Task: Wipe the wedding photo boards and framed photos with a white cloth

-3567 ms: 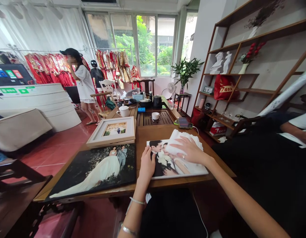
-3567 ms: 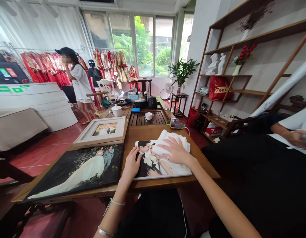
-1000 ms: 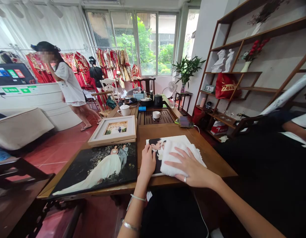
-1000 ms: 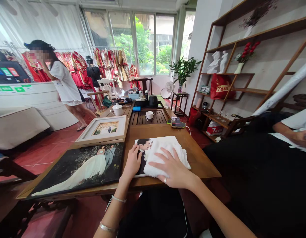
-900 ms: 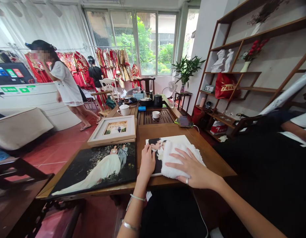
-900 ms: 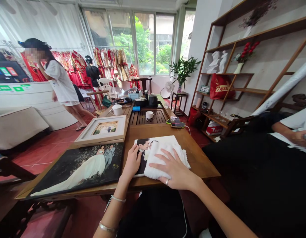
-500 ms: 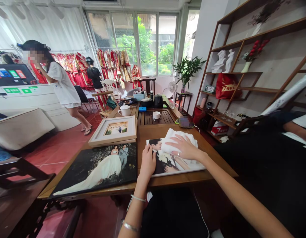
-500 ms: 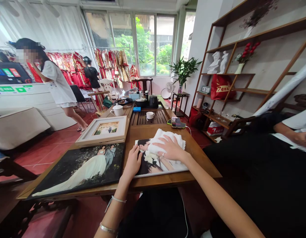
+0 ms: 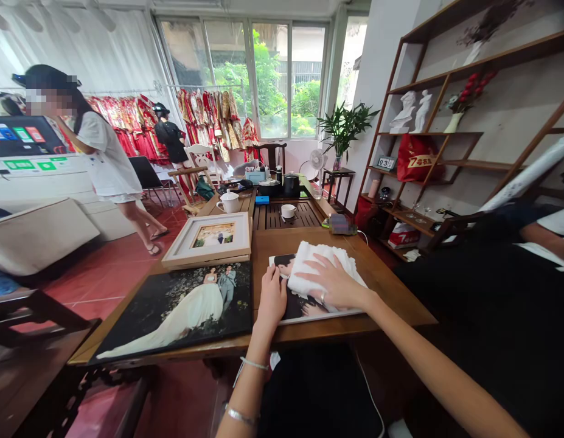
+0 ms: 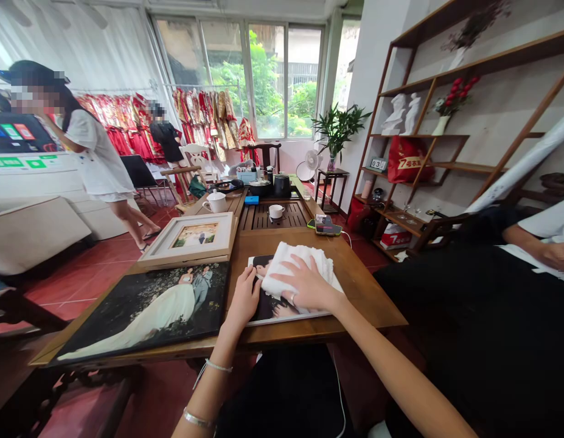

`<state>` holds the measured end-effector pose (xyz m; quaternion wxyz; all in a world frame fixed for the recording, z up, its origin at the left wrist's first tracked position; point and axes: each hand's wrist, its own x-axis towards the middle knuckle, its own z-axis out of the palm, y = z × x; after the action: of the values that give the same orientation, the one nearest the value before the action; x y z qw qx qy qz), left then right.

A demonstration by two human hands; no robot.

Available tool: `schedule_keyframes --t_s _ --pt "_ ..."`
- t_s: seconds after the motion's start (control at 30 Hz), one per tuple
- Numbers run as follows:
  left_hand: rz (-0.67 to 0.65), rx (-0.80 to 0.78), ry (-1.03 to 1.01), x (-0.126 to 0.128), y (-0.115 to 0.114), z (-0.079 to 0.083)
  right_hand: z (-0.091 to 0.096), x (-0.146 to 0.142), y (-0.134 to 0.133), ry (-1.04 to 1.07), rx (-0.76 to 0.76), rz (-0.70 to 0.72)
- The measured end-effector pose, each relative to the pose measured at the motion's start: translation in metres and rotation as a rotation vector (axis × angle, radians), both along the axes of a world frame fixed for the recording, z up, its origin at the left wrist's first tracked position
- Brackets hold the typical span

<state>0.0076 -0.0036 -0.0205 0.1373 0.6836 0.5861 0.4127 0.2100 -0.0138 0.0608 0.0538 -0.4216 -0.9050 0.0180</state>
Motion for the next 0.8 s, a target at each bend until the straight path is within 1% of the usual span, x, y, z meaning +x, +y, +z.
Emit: schedule_keyframes --t_s 0.1,0.17,0.23,0.3,0.4,0.53,0.7,0.8 --pt "0.0 -0.004 -0.015 0.001 -0.001 0.001 0.002 0.008 -0.034 0.021 -0.018 0.104" --pt "0.0 -0.012 -0.02 0.0 -0.002 0.002 0.004 0.015 -0.051 0.03 -0.03 0.15" --pt "0.002 -0.012 -0.023 0.0 -0.002 0.003 0.006 0.022 -0.06 0.037 -0.037 0.159" --pt "-0.003 -0.009 -0.023 -0.001 -0.002 0.003 0.006 0.027 -0.062 0.044 -0.044 0.144" --pt "-0.017 -0.013 -0.003 -0.001 -0.001 0.004 0.004 0.031 -0.05 0.057 -0.048 0.096" --pt "-0.02 -0.018 0.028 -0.002 -0.002 0.005 -0.001 0.027 -0.019 0.035 -0.033 -0.03" --pt "-0.025 -0.02 0.035 -0.003 -0.001 0.004 -0.001 0.013 0.025 -0.005 -0.035 -0.175" --pt "-0.024 -0.018 0.021 -0.003 -0.001 0.003 0.001 -0.001 0.041 -0.003 -0.047 -0.247"
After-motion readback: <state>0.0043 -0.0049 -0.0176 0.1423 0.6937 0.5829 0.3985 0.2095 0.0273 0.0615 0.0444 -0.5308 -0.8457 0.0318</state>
